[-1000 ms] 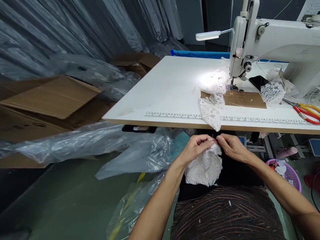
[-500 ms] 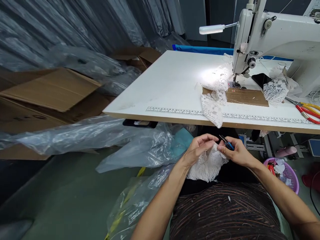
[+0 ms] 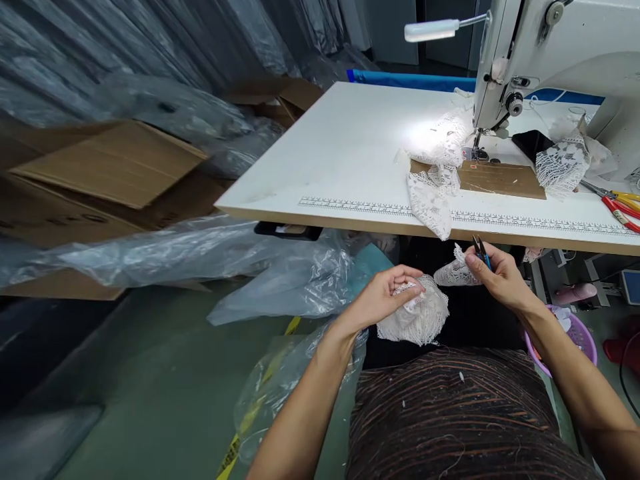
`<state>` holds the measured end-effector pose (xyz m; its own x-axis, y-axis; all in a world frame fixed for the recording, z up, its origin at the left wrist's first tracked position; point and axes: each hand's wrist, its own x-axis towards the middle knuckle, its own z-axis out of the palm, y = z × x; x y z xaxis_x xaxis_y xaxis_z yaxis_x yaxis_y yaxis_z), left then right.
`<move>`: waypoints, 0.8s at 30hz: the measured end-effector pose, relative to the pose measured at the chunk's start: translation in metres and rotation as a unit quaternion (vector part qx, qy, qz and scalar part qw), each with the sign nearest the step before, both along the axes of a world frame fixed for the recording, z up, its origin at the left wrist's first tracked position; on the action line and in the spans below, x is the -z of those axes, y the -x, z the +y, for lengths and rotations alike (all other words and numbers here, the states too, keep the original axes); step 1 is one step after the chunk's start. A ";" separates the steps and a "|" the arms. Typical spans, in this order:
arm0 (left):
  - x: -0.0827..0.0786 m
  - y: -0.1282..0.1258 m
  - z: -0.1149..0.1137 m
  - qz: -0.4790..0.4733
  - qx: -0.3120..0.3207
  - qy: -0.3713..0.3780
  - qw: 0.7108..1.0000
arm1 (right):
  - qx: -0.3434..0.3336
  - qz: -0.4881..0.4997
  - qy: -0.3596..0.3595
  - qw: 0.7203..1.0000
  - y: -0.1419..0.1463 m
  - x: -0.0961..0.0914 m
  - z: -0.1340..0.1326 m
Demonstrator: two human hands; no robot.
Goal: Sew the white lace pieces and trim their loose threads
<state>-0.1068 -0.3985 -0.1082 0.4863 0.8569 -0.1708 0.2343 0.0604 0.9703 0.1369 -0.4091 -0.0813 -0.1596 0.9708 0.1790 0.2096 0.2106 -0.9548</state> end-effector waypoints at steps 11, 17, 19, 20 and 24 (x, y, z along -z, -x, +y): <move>-0.038 -0.014 -0.028 -0.088 0.020 0.002 0.996 | -0.088 0.114 0.098 0.985 0.040 0.035 -0.009; -0.025 -0.012 -0.032 -0.060 -0.075 -0.029 0.995 | -0.115 0.108 0.130 0.979 0.039 0.032 -0.020; -0.024 -0.011 -0.034 -0.055 -0.078 -0.029 0.995 | -0.123 0.094 0.121 0.980 0.038 0.031 -0.021; -0.025 -0.011 -0.035 -0.050 -0.078 -0.030 0.995 | -0.126 0.086 0.114 0.982 0.038 0.031 -0.020; -0.030 -0.011 -0.037 -0.004 -0.071 -0.061 0.996 | -0.135 0.056 0.078 0.986 0.038 0.031 -0.021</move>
<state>-0.0957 -0.4358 -0.0780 0.3601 0.9311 -0.0581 0.2240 -0.0258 0.9743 0.0991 -0.4299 -0.1120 -0.4032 0.9130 0.0616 0.0576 0.0925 -0.9941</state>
